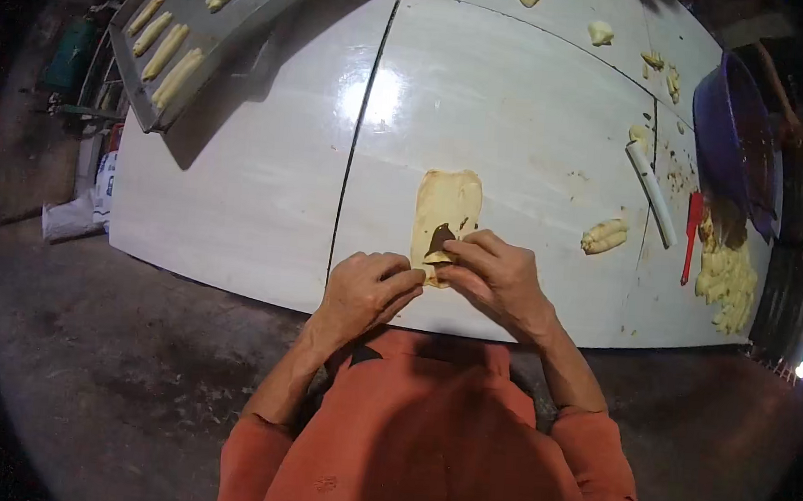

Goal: The person flattens pieces of dough using a rolling pin and hands, spreads chocolate filling onto them using a spatula, rolls the dough by hand, and arranges the rolled pastries onto a baking tray.

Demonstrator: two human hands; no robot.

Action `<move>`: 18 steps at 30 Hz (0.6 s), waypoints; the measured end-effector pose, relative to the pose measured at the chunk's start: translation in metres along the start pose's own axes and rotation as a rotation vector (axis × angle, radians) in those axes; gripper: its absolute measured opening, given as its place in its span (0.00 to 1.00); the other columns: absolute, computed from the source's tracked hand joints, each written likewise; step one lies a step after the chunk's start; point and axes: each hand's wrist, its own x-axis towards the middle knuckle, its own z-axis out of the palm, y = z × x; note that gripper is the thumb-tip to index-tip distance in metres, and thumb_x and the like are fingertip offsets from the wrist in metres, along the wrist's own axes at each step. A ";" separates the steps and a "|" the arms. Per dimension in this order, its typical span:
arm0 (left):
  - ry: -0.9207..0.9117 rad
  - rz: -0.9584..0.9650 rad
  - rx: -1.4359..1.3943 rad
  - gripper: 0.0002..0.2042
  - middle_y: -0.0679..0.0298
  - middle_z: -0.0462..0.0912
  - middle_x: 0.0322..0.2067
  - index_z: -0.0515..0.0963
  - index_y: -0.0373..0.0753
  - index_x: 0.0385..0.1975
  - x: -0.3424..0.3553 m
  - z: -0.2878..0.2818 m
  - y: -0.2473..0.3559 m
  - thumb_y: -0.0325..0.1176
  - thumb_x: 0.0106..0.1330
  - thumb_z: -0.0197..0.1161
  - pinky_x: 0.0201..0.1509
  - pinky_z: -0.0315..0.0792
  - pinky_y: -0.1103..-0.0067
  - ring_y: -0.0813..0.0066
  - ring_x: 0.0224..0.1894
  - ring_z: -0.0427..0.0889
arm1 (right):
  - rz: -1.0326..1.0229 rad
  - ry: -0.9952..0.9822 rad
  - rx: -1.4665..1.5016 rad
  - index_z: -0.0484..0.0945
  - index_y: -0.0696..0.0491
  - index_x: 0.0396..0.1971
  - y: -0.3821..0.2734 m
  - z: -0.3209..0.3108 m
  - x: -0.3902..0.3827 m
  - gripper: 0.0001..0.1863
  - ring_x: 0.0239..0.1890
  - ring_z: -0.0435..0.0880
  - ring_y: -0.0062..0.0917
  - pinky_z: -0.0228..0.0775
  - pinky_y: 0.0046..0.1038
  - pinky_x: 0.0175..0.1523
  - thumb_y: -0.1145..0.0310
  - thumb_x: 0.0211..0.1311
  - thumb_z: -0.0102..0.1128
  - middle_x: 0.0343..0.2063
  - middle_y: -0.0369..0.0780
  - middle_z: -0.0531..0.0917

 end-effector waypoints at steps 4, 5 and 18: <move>-0.043 0.093 0.014 0.12 0.68 0.85 0.35 0.86 0.48 0.43 0.007 0.000 -0.005 0.35 0.61 0.77 0.34 0.76 0.70 0.68 0.33 0.85 | -0.020 0.063 -0.042 0.86 0.49 0.45 -0.002 -0.006 -0.020 0.16 0.29 0.86 0.28 0.78 0.31 0.31 0.58 0.61 0.75 0.34 0.36 0.84; -0.060 0.101 0.031 0.12 0.68 0.85 0.35 0.86 0.48 0.43 0.007 0.001 -0.006 0.35 0.60 0.77 0.34 0.76 0.70 0.68 0.33 0.85 | -0.027 0.020 -0.110 0.86 0.48 0.45 -0.002 -0.003 -0.026 0.15 0.29 0.86 0.28 0.78 0.31 0.31 0.59 0.61 0.74 0.35 0.36 0.84; 0.087 -0.320 -0.053 0.05 0.56 0.84 0.48 0.83 0.38 0.37 0.037 -0.007 0.001 0.31 0.66 0.69 0.45 0.79 0.65 0.56 0.45 0.85 | 0.297 0.157 0.126 0.83 0.56 0.40 0.009 -0.005 -0.017 0.07 0.31 0.86 0.36 0.78 0.34 0.35 0.69 0.68 0.67 0.34 0.43 0.84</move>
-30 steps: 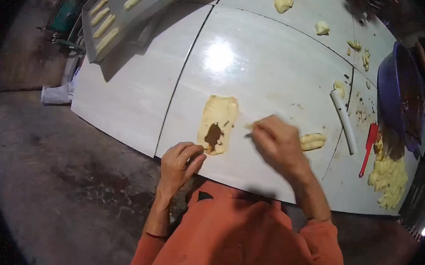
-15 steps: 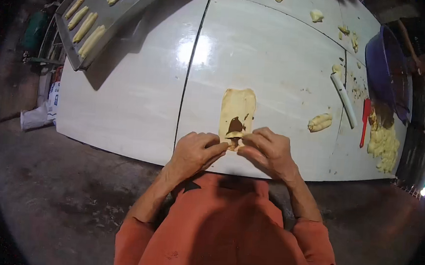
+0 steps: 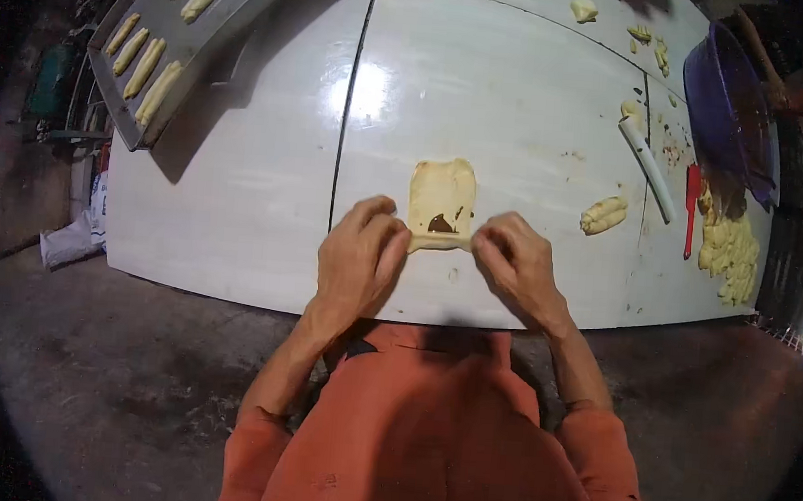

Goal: The person flattens pieces of dough using a rolling pin and hands, spreads chocolate filling onto them using a spatula, rolls the dough by hand, and arranges the rolled pastries onto a baking tray.

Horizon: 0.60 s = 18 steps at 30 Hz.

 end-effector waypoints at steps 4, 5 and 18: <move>-0.052 0.040 0.110 0.10 0.56 0.82 0.53 0.83 0.40 0.43 0.007 -0.001 -0.005 0.26 0.63 0.67 0.52 0.80 0.64 0.54 0.49 0.85 | -0.094 0.038 -0.148 0.83 0.54 0.45 0.000 0.008 0.011 0.08 0.32 0.87 0.36 0.80 0.35 0.36 0.73 0.68 0.64 0.38 0.42 0.85; -0.094 0.038 0.116 0.13 0.56 0.82 0.55 0.84 0.41 0.47 0.007 -0.003 -0.007 0.25 0.62 0.67 0.55 0.81 0.64 0.53 0.51 0.86 | -0.092 -0.039 -0.215 0.83 0.52 0.48 0.002 0.005 0.009 0.11 0.34 0.88 0.35 0.82 0.34 0.36 0.74 0.67 0.64 0.42 0.41 0.85; -0.173 0.320 0.121 0.11 0.56 0.83 0.53 0.87 0.43 0.42 0.021 -0.003 -0.009 0.33 0.60 0.76 0.54 0.77 0.64 0.57 0.52 0.84 | -0.313 -0.105 -0.313 0.84 0.51 0.39 0.006 0.008 0.019 0.07 0.32 0.86 0.31 0.79 0.34 0.34 0.67 0.64 0.71 0.39 0.37 0.84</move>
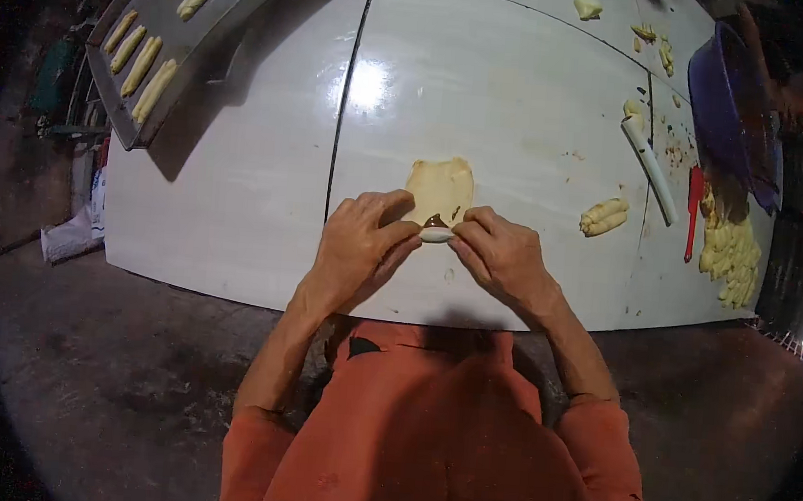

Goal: The person flattens pieces of dough using a rolling pin and hands, spreads chocolate filling onto them using a spatula, rolls the dough by hand, and arranges the rolled pastries onto a baking tray.

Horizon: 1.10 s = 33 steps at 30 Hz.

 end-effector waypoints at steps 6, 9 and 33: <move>0.148 -0.091 -0.055 0.08 0.62 0.84 0.47 0.85 0.43 0.41 -0.004 0.004 -0.011 0.34 0.64 0.73 0.47 0.76 0.64 0.60 0.45 0.83 | 0.212 0.084 0.104 0.82 0.53 0.47 -0.002 -0.001 0.002 0.11 0.30 0.86 0.34 0.80 0.33 0.32 0.67 0.69 0.66 0.36 0.39 0.84; 0.045 -0.043 -0.054 0.12 0.62 0.84 0.47 0.85 0.45 0.46 -0.002 -0.009 -0.006 0.34 0.63 0.73 0.47 0.77 0.65 0.60 0.45 0.84 | 0.123 0.023 0.065 0.81 0.49 0.54 -0.001 -0.007 0.000 0.16 0.31 0.86 0.34 0.80 0.34 0.34 0.65 0.69 0.66 0.40 0.39 0.84; 0.172 -0.027 0.040 0.10 0.61 0.87 0.41 0.86 0.43 0.44 0.013 0.003 -0.021 0.29 0.63 0.74 0.44 0.79 0.67 0.61 0.42 0.86 | -0.107 0.077 -0.112 0.86 0.50 0.47 0.017 -0.001 0.012 0.16 0.32 0.87 0.29 0.80 0.31 0.34 0.62 0.61 0.75 0.37 0.38 0.85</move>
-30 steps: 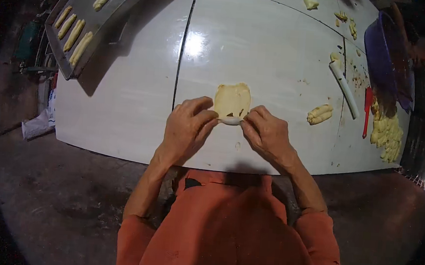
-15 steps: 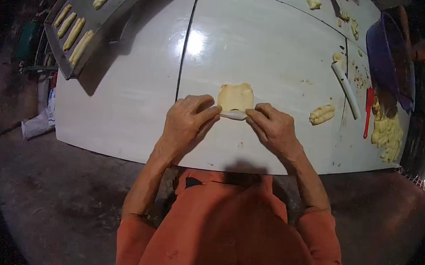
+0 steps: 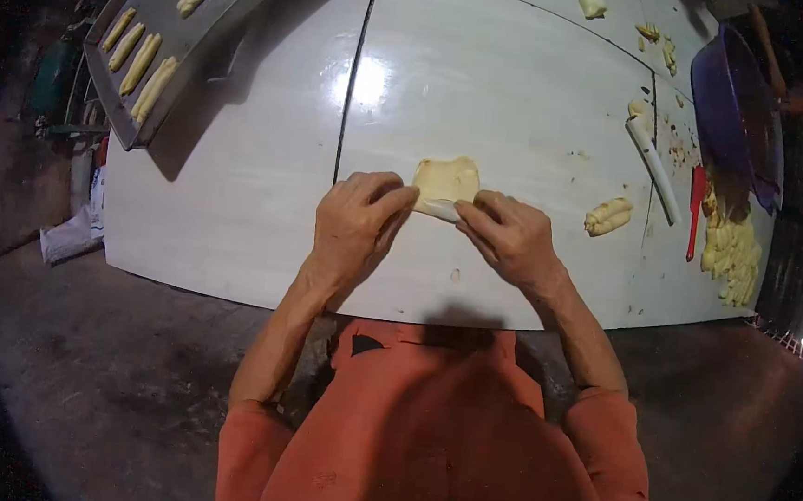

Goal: The person flattens pieces of dough using a rolling pin and hands, spreads chocolate filling onto them using a spatula, rolls the dough by hand, and arranges the rolled pastries onto a baking tray.

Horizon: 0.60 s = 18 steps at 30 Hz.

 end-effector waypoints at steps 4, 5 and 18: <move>0.046 0.026 -0.006 0.13 0.63 0.86 0.43 0.86 0.46 0.47 -0.002 -0.003 0.004 0.31 0.63 0.74 0.42 0.77 0.67 0.64 0.41 0.85 | 0.024 0.054 0.006 0.87 0.50 0.47 -0.002 -0.004 0.003 0.16 0.32 0.86 0.29 0.79 0.32 0.34 0.62 0.60 0.76 0.38 0.38 0.85; -0.040 0.081 0.020 0.16 0.62 0.86 0.46 0.86 0.47 0.50 -0.003 -0.006 0.006 0.32 0.61 0.76 0.44 0.78 0.66 0.64 0.43 0.86 | -0.012 0.083 0.010 0.87 0.50 0.46 -0.003 -0.006 0.002 0.15 0.32 0.86 0.29 0.79 0.32 0.34 0.63 0.61 0.75 0.38 0.38 0.85; -0.362 0.153 0.334 0.50 0.57 0.64 0.76 0.64 0.41 0.76 0.032 0.017 -0.012 0.74 0.62 0.57 0.81 0.47 0.45 0.51 0.80 0.56 | 0.039 -0.188 -0.185 0.70 0.54 0.72 0.023 0.006 0.018 0.44 0.76 0.65 0.41 0.49 0.54 0.78 0.33 0.69 0.55 0.72 0.42 0.72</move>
